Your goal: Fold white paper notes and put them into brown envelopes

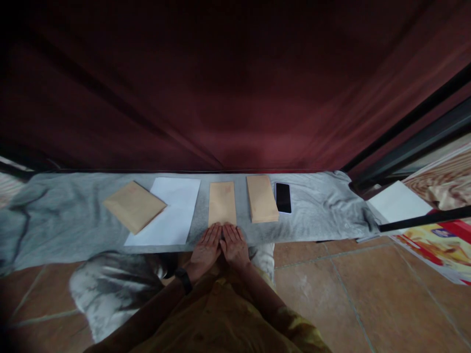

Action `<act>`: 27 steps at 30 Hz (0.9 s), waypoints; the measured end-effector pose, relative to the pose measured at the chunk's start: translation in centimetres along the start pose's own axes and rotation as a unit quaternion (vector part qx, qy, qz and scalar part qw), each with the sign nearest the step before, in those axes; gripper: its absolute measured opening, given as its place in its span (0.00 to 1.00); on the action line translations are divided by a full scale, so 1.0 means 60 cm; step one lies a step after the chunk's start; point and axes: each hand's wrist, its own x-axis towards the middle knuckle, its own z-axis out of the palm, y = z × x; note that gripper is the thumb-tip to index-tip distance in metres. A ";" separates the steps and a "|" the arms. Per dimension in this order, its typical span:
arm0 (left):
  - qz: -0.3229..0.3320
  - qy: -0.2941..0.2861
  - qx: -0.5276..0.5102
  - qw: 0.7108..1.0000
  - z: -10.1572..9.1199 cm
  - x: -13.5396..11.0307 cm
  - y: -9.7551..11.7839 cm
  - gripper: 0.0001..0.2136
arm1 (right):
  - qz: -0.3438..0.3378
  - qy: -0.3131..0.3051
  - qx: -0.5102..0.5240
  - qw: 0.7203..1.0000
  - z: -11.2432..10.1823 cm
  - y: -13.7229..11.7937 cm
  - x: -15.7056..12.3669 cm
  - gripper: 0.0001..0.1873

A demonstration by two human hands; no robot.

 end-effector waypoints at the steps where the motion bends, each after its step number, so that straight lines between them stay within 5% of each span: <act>1: -0.002 0.002 0.005 1.000 -0.002 -0.003 -0.002 0.29 | 0.003 0.001 -0.006 1.000 0.000 0.002 -0.002 0.27; 13: -0.032 0.001 0.020 0.999 -0.009 -0.029 -0.034 0.31 | 0.028 0.035 -0.065 0.997 -0.013 0.031 -0.020 0.27; 18: -0.043 0.021 0.000 0.999 -0.017 -0.016 -0.013 0.32 | 0.040 0.044 -0.063 0.996 -0.013 0.029 -0.023 0.26; 23: 0.015 0.000 -0.034 0.999 -0.011 0.011 0.017 0.29 | 0.044 0.037 -0.061 0.996 -0.013 0.029 -0.021 0.26; 27: 0.014 -0.004 -0.036 0.999 -0.005 0.011 0.012 0.29 | 0.042 0.040 -0.055 0.997 -0.014 0.030 -0.020 0.25</act>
